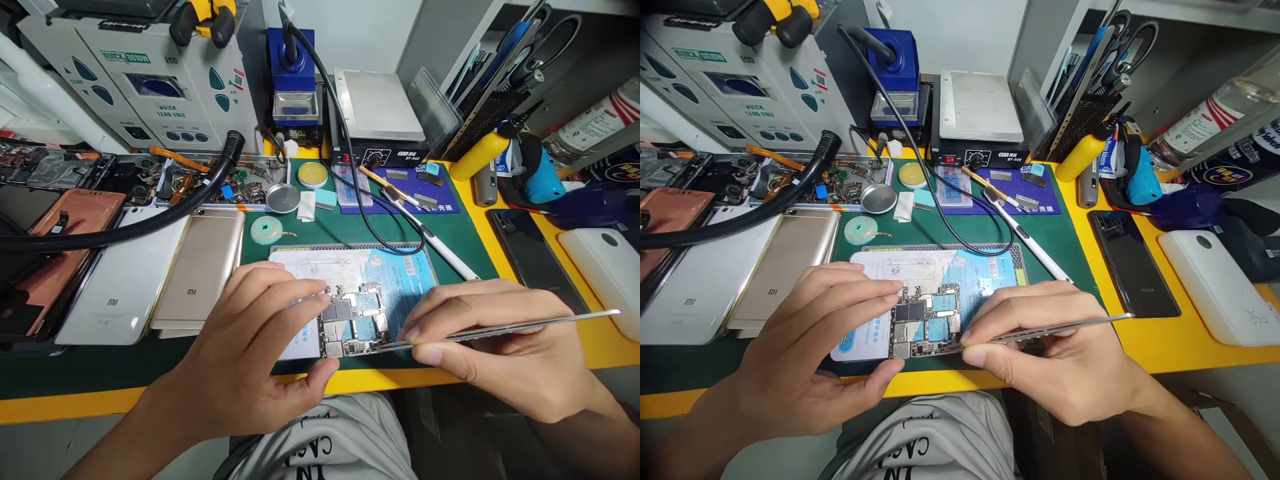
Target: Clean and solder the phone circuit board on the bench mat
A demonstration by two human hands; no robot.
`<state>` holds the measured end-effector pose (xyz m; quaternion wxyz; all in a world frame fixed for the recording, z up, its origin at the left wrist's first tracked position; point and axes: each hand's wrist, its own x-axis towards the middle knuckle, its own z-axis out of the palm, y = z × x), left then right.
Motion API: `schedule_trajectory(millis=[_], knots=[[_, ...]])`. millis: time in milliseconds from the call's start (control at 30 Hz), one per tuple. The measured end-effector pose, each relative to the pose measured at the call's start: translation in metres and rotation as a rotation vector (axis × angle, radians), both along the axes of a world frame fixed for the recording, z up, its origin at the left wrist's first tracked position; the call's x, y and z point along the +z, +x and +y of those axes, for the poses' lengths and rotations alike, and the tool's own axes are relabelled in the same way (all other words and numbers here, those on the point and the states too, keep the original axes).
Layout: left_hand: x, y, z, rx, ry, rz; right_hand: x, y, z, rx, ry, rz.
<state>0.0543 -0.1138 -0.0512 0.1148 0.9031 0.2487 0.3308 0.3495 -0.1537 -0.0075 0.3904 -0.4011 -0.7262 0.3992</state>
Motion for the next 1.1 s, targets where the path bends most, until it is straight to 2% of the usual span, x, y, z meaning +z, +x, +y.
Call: schedule_trajectory(millis=[233,600,1100], knots=[[-0.001,-0.003,-0.004,-0.011,-0.046,-0.007,-0.001,-0.001,-0.002,0.000,0.024,0.025],[-0.001,-0.003,-0.003,-0.023,-0.035,-0.019,0.000,-0.019,0.001,0.006,0.185,-0.039],[-0.002,-0.002,-0.001,-0.020,-0.015,-0.030,-0.002,-0.023,0.008,0.108,0.240,-0.105]])
